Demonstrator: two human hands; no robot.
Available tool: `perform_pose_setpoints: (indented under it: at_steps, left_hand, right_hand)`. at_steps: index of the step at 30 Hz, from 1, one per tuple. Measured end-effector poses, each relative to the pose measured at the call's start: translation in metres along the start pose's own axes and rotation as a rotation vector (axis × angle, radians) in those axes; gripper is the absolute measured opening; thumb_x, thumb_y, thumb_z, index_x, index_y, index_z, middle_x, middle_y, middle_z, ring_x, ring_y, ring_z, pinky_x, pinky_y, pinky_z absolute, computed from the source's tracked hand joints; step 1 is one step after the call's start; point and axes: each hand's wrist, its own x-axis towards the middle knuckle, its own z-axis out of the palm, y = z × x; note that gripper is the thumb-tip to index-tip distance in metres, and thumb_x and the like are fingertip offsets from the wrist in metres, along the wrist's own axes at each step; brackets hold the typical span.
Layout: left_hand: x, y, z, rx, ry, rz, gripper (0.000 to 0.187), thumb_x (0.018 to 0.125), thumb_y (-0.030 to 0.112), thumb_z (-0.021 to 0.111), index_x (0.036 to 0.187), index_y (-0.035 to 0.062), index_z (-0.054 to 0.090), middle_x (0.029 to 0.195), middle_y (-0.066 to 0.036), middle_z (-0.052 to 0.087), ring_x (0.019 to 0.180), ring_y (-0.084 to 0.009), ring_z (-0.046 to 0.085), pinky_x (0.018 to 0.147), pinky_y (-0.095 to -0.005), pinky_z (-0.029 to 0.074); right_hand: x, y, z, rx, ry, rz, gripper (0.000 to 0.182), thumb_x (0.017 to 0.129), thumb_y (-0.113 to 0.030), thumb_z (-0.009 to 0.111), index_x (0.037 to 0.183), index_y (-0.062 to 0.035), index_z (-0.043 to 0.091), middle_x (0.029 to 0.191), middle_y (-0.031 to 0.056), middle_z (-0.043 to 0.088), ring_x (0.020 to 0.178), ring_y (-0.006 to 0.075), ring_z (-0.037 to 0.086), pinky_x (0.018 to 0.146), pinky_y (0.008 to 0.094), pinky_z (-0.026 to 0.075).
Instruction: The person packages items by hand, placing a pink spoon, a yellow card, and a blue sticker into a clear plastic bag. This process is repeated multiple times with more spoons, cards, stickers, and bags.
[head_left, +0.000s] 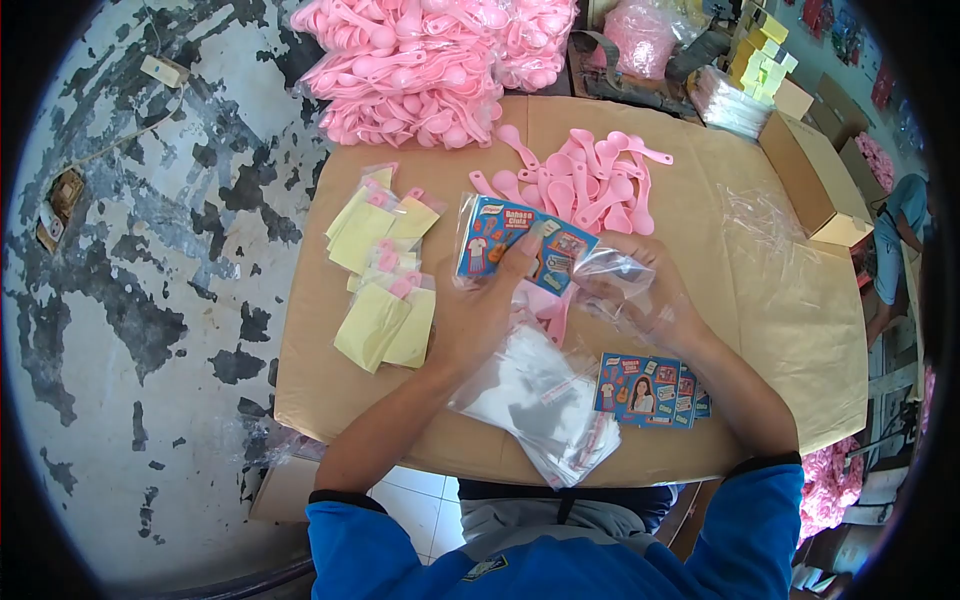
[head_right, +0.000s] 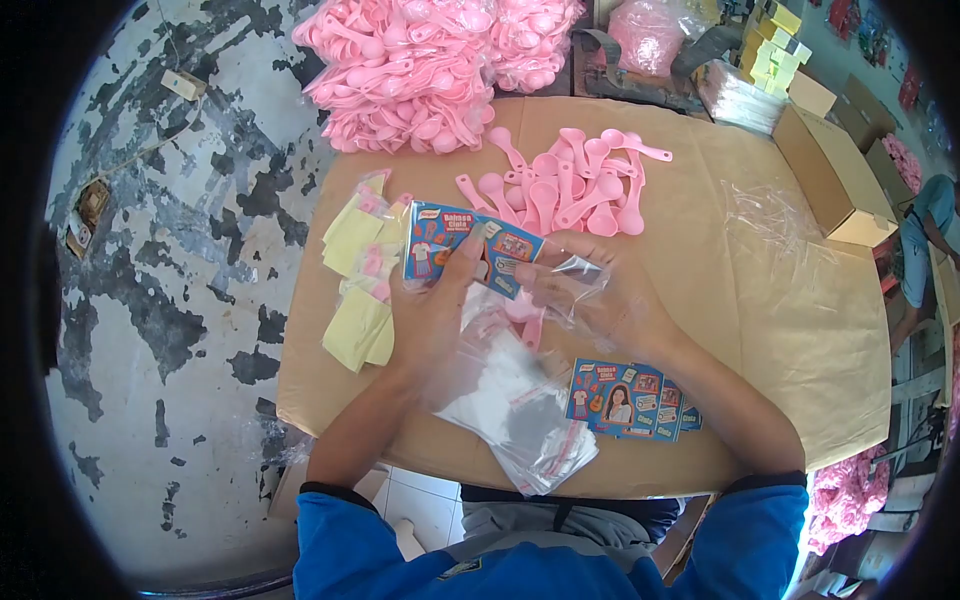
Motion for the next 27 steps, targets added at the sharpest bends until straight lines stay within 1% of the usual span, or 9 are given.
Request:
perform_pose_setpoints:
  at_steps: [4, 8, 10, 14, 17, 18, 20, 22, 27]
  left_hand:
    - [0.0, 0.012, 0.002, 0.122, -0.077, 0.034, 0.022, 0.086, 0.011, 0.069, 0.105, 0.0036, 0.063, 0.088, -0.001, 0.065, 0.082, -0.0085, 0.062, 0.069, -0.0248, 0.051]
    - [-0.018, 0.022, 0.003, 0.315, -0.284, -0.355, 0.034, 0.082, 0.023, 0.075, 0.11, 0.0088, 0.061, 0.098, 0.0, 0.063, 0.081, -0.0106, 0.059, 0.07, -0.0235, 0.05]
    - [-0.015, 0.005, 0.0, 0.086, -0.337, -0.298, 0.04, 0.081, 0.026, 0.075, 0.114, 0.0089, 0.06, 0.1, 0.001, 0.062, 0.081, -0.0099, 0.058, 0.069, -0.023, 0.049]
    - [0.001, -0.027, -0.027, 0.349, -0.127, -0.079, 0.04, 0.08, 0.021, 0.076, 0.114, 0.0074, 0.06, 0.1, -0.001, 0.063, 0.078, -0.0082, 0.059, 0.065, -0.0221, 0.049]
    - [0.008, -0.004, -0.014, 0.229, -0.14, 0.166, 0.04, 0.079, 0.02, 0.077, 0.113, 0.0061, 0.061, 0.101, -0.001, 0.063, 0.078, -0.0079, 0.059, 0.065, -0.0222, 0.049]
    - [0.007, 0.002, -0.009, 0.19, -0.109, 0.162, 0.039, 0.078, 0.015, 0.076, 0.112, 0.0063, 0.059, 0.103, -0.004, 0.063, 0.083, -0.0101, 0.059, 0.07, -0.0241, 0.049]
    - [0.004, 0.015, 0.001, 0.115, -0.015, 0.075, 0.04, 0.076, 0.0, 0.072, 0.11, 0.0076, 0.053, 0.111, -0.01, 0.061, 0.099, -0.0167, 0.058, 0.084, -0.0298, 0.048]
    - [0.005, 0.018, 0.003, 0.104, 0.041, 0.015, 0.043, 0.075, -0.009, 0.069, 0.11, 0.0082, 0.048, 0.116, -0.014, 0.06, 0.109, -0.0208, 0.057, 0.093, -0.0333, 0.047]
    - [0.014, 0.003, -0.007, 0.124, -0.051, 0.101, 0.049, 0.075, -0.007, 0.07, 0.117, 0.0056, 0.047, 0.116, -0.013, 0.059, 0.108, -0.0193, 0.057, 0.093, -0.0322, 0.048]
  right_hand:
    - [0.0, -0.006, -0.003, -0.083, -0.016, 0.015, 0.02, 0.084, -0.022, 0.073, 0.089, -0.0045, 0.064, 0.079, 0.0005, 0.063, 0.073, 0.0052, 0.058, 0.063, 0.022, 0.047]
    - [-0.002, -0.007, 0.002, -0.017, -0.054, 0.152, 0.022, 0.087, -0.023, 0.07, 0.093, -0.0033, 0.063, 0.083, 0.0023, 0.064, 0.075, 0.0063, 0.059, 0.063, 0.0238, 0.048]
    - [-0.003, 0.003, 0.001, 0.115, -0.13, 0.078, 0.024, 0.089, -0.026, 0.067, 0.095, -0.0036, 0.062, 0.085, 0.0026, 0.064, 0.074, 0.006, 0.058, 0.061, 0.0241, 0.047]
    - [0.007, -0.003, -0.02, 0.54, -0.211, 0.015, 0.031, 0.094, -0.035, 0.057, 0.095, -0.0042, 0.061, 0.086, 0.0018, 0.063, 0.072, 0.0069, 0.058, 0.058, 0.0231, 0.046]
    - [0.016, -0.024, -0.038, 0.058, -0.098, 0.026, 0.034, 0.097, -0.036, 0.051, 0.093, -0.0041, 0.062, 0.082, 0.0023, 0.063, 0.072, 0.0095, 0.059, 0.059, 0.025, 0.047]
    - [0.024, -0.014, -0.057, -0.241, -0.09, -0.098, 0.034, 0.097, -0.035, 0.05, 0.094, -0.004, 0.063, 0.081, 0.0029, 0.063, 0.073, 0.0108, 0.06, 0.06, 0.026, 0.048]
    - [0.058, -0.005, -0.103, -0.119, 0.066, -0.217, 0.029, 0.096, -0.029, 0.053, 0.099, -0.0026, 0.065, 0.078, 0.0029, 0.063, 0.074, 0.0111, 0.06, 0.066, 0.0275, 0.05]
    - [0.096, 0.014, -0.146, -0.506, 0.408, -0.286, 0.029, 0.094, -0.026, 0.054, 0.105, -0.0011, 0.065, 0.082, 0.0063, 0.065, 0.079, 0.0174, 0.063, 0.075, 0.0315, 0.051]
    - [0.131, 0.093, -0.202, -1.313, 0.538, -0.309, 0.031, 0.092, -0.026, 0.055, 0.108, -0.0013, 0.063, 0.091, 0.016, 0.067, 0.09, 0.0326, 0.063, 0.084, 0.0401, 0.048]
